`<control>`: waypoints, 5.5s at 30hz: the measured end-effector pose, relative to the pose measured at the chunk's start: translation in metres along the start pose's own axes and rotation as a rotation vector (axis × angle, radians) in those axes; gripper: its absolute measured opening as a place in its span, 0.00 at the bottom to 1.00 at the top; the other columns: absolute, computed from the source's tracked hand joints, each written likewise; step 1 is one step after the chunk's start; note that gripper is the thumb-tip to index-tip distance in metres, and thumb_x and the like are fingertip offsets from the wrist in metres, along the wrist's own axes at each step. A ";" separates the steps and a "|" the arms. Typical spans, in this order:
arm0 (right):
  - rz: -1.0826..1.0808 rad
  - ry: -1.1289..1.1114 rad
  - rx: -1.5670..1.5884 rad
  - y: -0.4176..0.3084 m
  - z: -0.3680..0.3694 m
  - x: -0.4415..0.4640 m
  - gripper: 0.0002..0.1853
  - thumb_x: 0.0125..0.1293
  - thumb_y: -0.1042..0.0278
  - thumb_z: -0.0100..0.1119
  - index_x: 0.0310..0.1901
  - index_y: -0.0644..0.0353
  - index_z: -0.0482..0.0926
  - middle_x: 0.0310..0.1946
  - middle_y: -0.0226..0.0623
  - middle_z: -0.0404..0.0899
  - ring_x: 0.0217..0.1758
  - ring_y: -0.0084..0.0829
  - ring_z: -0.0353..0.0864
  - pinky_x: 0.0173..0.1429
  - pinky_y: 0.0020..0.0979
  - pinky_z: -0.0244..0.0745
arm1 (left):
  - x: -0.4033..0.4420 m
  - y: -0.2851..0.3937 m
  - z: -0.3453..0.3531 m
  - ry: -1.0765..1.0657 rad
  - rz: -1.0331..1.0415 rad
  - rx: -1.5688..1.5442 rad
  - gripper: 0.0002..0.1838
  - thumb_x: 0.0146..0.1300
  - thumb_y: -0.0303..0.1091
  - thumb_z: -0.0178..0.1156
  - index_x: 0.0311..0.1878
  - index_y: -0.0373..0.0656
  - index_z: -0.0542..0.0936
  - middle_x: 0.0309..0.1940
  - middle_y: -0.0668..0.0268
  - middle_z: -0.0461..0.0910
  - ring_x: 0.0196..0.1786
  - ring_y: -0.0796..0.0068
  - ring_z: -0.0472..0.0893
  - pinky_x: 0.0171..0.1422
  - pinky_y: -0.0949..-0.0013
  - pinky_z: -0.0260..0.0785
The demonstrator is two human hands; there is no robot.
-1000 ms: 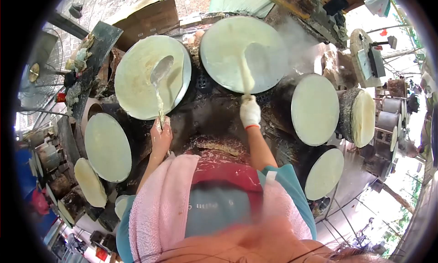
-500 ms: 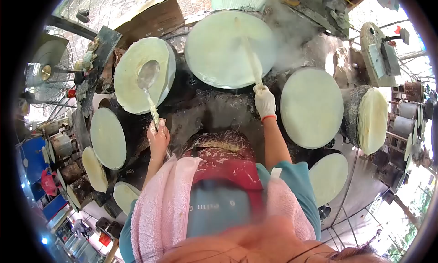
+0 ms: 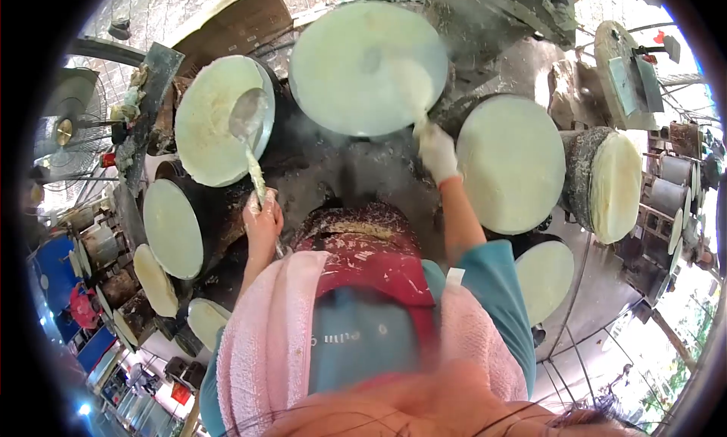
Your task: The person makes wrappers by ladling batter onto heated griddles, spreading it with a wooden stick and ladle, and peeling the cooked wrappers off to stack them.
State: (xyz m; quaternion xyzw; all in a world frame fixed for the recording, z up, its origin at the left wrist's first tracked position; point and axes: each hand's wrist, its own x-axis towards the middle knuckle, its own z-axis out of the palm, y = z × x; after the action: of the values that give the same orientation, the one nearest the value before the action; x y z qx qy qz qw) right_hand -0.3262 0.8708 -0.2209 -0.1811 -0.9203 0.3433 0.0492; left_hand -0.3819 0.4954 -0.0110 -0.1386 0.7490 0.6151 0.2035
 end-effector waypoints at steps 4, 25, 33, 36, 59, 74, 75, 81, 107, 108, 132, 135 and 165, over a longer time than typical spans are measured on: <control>0.395 -0.101 -0.029 -0.051 -0.032 -0.027 0.27 0.70 0.50 0.41 0.65 0.55 0.64 0.36 0.59 0.80 0.41 0.59 0.79 0.45 0.51 0.73 | 0.001 0.007 0.002 0.042 -0.061 -0.021 0.07 0.71 0.32 0.51 0.41 0.38 0.72 0.17 0.72 0.63 0.14 0.85 0.59 0.15 0.79 0.51; 0.608 0.235 1.058 -0.063 -0.030 -0.049 0.19 0.67 0.57 0.60 0.55 0.56 0.78 0.27 0.26 0.75 0.24 0.17 0.69 0.28 0.21 0.64 | 0.001 0.012 0.016 -0.014 -0.042 -0.088 0.08 0.71 0.32 0.50 0.40 0.38 0.72 0.17 0.71 0.63 0.12 0.83 0.60 0.14 0.76 0.49; 0.748 0.020 0.994 -0.061 -0.060 -0.054 0.15 0.67 0.54 0.61 0.51 0.50 0.80 0.16 0.18 0.66 0.12 0.13 0.57 0.15 0.20 0.52 | 0.000 0.015 0.037 -0.068 -0.001 -0.132 0.08 0.71 0.32 0.50 0.37 0.39 0.72 0.17 0.71 0.64 0.12 0.84 0.60 0.14 0.76 0.49; 0.808 -0.173 1.008 -0.066 -0.047 -0.055 0.17 0.66 0.53 0.61 0.53 0.48 0.80 0.16 0.17 0.63 0.11 0.15 0.57 0.15 0.19 0.51 | 0.001 0.008 0.038 -0.059 -0.015 -0.160 0.08 0.71 0.32 0.50 0.37 0.39 0.71 0.17 0.71 0.64 0.12 0.84 0.60 0.14 0.76 0.49; 0.881 -0.037 0.958 -0.188 0.026 -0.093 0.09 0.67 0.61 0.60 0.40 0.57 0.82 0.19 0.18 0.69 0.16 0.14 0.59 0.20 0.21 0.52 | 0.169 -0.005 0.144 -0.453 -0.435 -0.438 0.06 0.66 0.26 0.50 0.32 0.36 0.68 0.21 0.65 0.67 0.18 0.76 0.64 0.16 0.71 0.55; 0.725 -0.009 0.911 -0.111 -0.034 -0.051 0.13 0.67 0.56 0.58 0.47 0.53 0.81 0.19 0.18 0.68 0.16 0.12 0.60 0.18 0.19 0.54 | 0.091 0.002 -0.018 -0.904 -0.237 -1.082 0.14 0.75 0.37 0.41 0.43 0.34 0.69 0.15 0.76 0.61 0.05 0.85 0.60 0.10 0.74 0.54; 0.592 -0.053 0.766 -0.101 -0.021 -0.055 0.14 0.67 0.58 0.58 0.48 0.56 0.80 0.22 0.19 0.70 0.19 0.12 0.63 0.21 0.19 0.58 | 0.080 0.012 -0.025 -0.841 -0.226 -1.028 0.15 0.75 0.37 0.41 0.45 0.33 0.69 0.16 0.76 0.61 0.05 0.85 0.60 0.10 0.74 0.53; 0.504 0.054 0.834 -0.091 -0.013 -0.049 0.19 0.67 0.65 0.60 0.55 0.68 0.77 0.38 0.26 0.78 0.39 0.15 0.73 0.43 0.19 0.70 | 0.053 0.047 -0.095 -0.740 -0.231 -1.326 0.19 0.76 0.36 0.36 0.49 0.26 0.67 0.20 0.73 0.63 0.06 0.86 0.61 0.15 0.75 0.58; 0.118 0.204 0.833 -0.418 -0.014 0.056 0.14 0.52 0.73 0.67 0.41 0.66 0.80 0.32 0.32 0.80 0.32 0.20 0.76 0.38 0.26 0.74 | 0.097 -0.052 -0.360 -0.273 -0.027 -0.997 0.16 0.76 0.39 0.42 0.49 0.34 0.70 0.18 0.75 0.60 0.09 0.87 0.58 0.15 0.78 0.51; 0.154 0.168 0.774 -0.372 -0.039 0.041 0.15 0.53 0.72 0.66 0.43 0.66 0.80 0.35 0.31 0.80 0.34 0.21 0.77 0.39 0.25 0.74 | 0.098 -0.047 -0.347 -0.307 -0.026 -0.988 0.16 0.76 0.39 0.42 0.49 0.33 0.70 0.18 0.75 0.60 0.09 0.87 0.58 0.15 0.78 0.51; 0.317 0.418 -1.131 0.229 -0.484 -0.168 0.10 0.61 0.66 0.50 0.44 0.50 0.77 0.32 0.39 0.81 0.35 0.39 0.84 0.39 0.40 0.79 | -0.164 -0.030 0.030 -0.430 -0.049 -1.061 0.17 0.77 0.38 0.39 0.50 0.28 0.67 0.19 0.73 0.61 0.09 0.86 0.60 0.18 0.79 0.51; 0.312 0.408 -1.068 0.271 -0.451 -0.170 0.10 0.61 0.66 0.51 0.44 0.51 0.77 0.33 0.40 0.82 0.36 0.39 0.84 0.40 0.40 0.79 | -0.188 -0.037 0.030 -0.353 -0.034 -1.052 0.17 0.77 0.37 0.38 0.50 0.29 0.67 0.19 0.73 0.61 0.10 0.87 0.59 0.18 0.79 0.51; -0.494 -0.803 0.174 -0.261 0.118 -0.493 0.27 0.64 0.82 0.55 0.65 0.63 0.68 0.64 0.42 0.71 0.64 0.30 0.72 0.66 0.29 0.67 | -0.583 -0.592 -0.333 1.102 -0.572 0.293 0.12 0.67 0.35 0.47 0.38 0.35 0.74 0.30 0.48 0.77 0.27 0.53 0.79 0.35 0.52 0.71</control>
State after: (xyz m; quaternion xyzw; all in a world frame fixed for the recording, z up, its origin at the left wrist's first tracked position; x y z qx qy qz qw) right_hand 0.0283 0.4348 -0.1246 0.1947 -0.8499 0.4399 -0.2152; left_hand 0.3573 0.0237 -0.1926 -0.6001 0.7534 0.2661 -0.0385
